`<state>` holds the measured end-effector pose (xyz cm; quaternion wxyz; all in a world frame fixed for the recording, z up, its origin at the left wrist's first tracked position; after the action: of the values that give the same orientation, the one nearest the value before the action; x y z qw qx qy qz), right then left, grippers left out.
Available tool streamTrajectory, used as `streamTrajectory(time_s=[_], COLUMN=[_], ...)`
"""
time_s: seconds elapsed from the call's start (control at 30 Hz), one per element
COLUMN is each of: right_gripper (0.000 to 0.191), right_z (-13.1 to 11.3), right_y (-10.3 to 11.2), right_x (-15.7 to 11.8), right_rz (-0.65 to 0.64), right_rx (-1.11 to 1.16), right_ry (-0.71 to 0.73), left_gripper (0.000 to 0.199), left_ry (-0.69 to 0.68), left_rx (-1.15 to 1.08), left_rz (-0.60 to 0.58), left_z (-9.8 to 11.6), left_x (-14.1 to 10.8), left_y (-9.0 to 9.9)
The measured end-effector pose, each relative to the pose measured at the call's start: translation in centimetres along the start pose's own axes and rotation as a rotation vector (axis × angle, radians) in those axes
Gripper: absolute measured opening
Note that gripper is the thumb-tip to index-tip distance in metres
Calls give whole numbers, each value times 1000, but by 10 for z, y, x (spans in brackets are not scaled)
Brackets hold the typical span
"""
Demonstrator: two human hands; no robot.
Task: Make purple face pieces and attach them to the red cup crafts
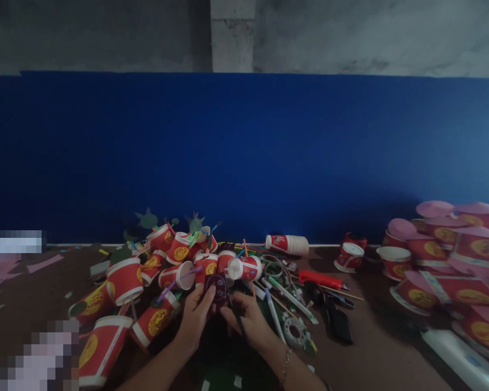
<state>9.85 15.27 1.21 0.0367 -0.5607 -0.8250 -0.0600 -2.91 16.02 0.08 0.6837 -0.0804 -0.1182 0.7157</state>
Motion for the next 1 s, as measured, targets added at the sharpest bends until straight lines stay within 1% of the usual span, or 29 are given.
streamTrajectory(time_s=[0.23, 0.4, 0.7, 0.87, 1.0], right_gripper=[38, 40, 36, 35, 34], right_z=[4, 5, 2, -1, 0], right_y=[2, 2, 2, 1, 1], right_x=[1, 0, -1, 0, 0], right_rz=[17, 8, -3, -21, -20], right_rx=[-46, -45, -17, -25, -17], right_ry=[-15, -49, -2, 29, 26], left_gripper=[38, 37, 37, 38, 38], left_ry=[-33, -24, -59, -40, -32], left_rx=[16, 0, 20, 27, 21], left_rz=[32, 53, 66, 67, 67], left_z=[5, 2, 3, 3, 3], left_x=[0, 1, 0, 0, 0], left_y=[0, 2, 2, 2, 1])
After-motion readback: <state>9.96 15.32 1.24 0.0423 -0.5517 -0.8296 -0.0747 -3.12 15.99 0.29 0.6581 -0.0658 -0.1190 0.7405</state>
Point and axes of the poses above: each hand's wrist, its own x-axis towards the middle knuckle, its own y-axis out of the back of the hand, z = x × y, the point moved 3 cm from there along x, towards the middle knuckle, and after that the axes turned 2 degrees about y, right-handed, at the moved point
